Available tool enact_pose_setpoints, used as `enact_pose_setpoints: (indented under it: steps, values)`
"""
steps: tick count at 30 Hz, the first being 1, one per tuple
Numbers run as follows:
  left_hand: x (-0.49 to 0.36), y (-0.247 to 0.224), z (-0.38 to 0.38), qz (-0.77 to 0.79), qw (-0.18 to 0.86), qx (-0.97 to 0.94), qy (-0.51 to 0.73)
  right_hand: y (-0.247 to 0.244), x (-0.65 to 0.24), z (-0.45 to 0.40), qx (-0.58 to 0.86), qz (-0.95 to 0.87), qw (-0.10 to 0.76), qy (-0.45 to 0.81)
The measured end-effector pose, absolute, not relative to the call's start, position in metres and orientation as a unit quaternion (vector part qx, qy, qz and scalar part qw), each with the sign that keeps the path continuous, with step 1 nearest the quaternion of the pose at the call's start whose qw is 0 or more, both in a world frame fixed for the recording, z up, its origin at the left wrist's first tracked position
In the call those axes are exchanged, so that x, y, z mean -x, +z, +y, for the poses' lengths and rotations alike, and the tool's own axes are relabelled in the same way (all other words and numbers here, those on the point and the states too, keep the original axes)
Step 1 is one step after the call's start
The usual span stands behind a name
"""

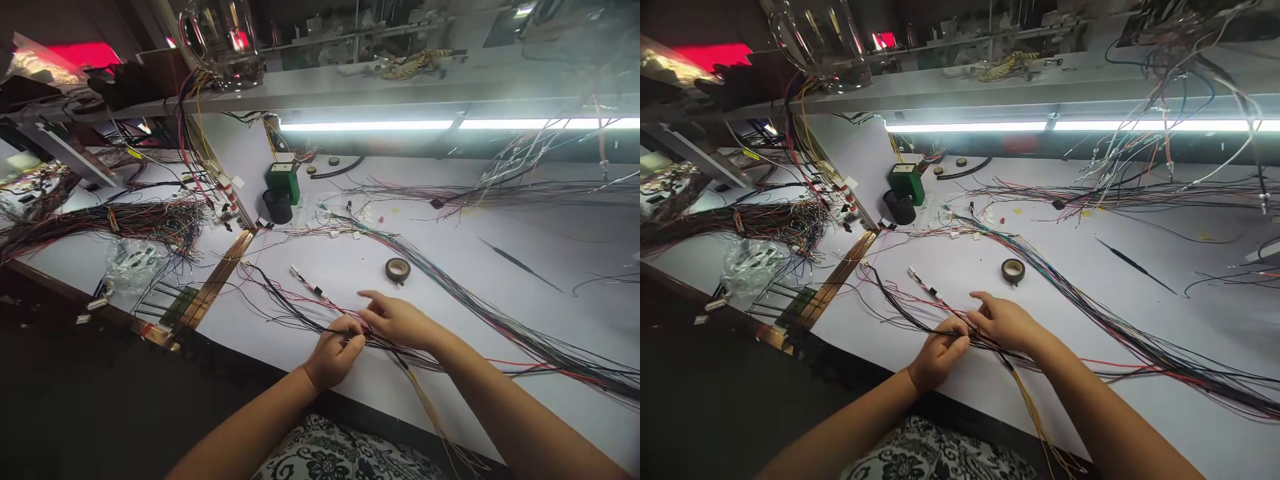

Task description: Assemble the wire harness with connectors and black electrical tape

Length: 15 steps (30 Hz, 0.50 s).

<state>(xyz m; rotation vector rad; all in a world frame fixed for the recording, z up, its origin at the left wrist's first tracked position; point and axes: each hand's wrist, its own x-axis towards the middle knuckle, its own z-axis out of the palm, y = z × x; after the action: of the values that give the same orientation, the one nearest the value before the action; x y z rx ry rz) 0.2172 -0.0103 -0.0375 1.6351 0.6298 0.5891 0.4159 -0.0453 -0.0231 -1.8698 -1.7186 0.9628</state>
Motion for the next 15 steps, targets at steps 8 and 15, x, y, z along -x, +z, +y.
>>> enact_pose_setpoints:
  steps: [8, 15]
  values:
    - [-0.212, -0.044, -0.021, 0.386, 0.773, -0.421, 0.274, -0.046, -0.394, -0.041, 0.618, -0.388, 0.431, 0.531]
    - [-0.219, -0.032, -0.013, 0.377, 0.859, -0.243, 0.246, -0.064, -0.399, -0.054, 0.489, -0.311, 0.573, 0.58]
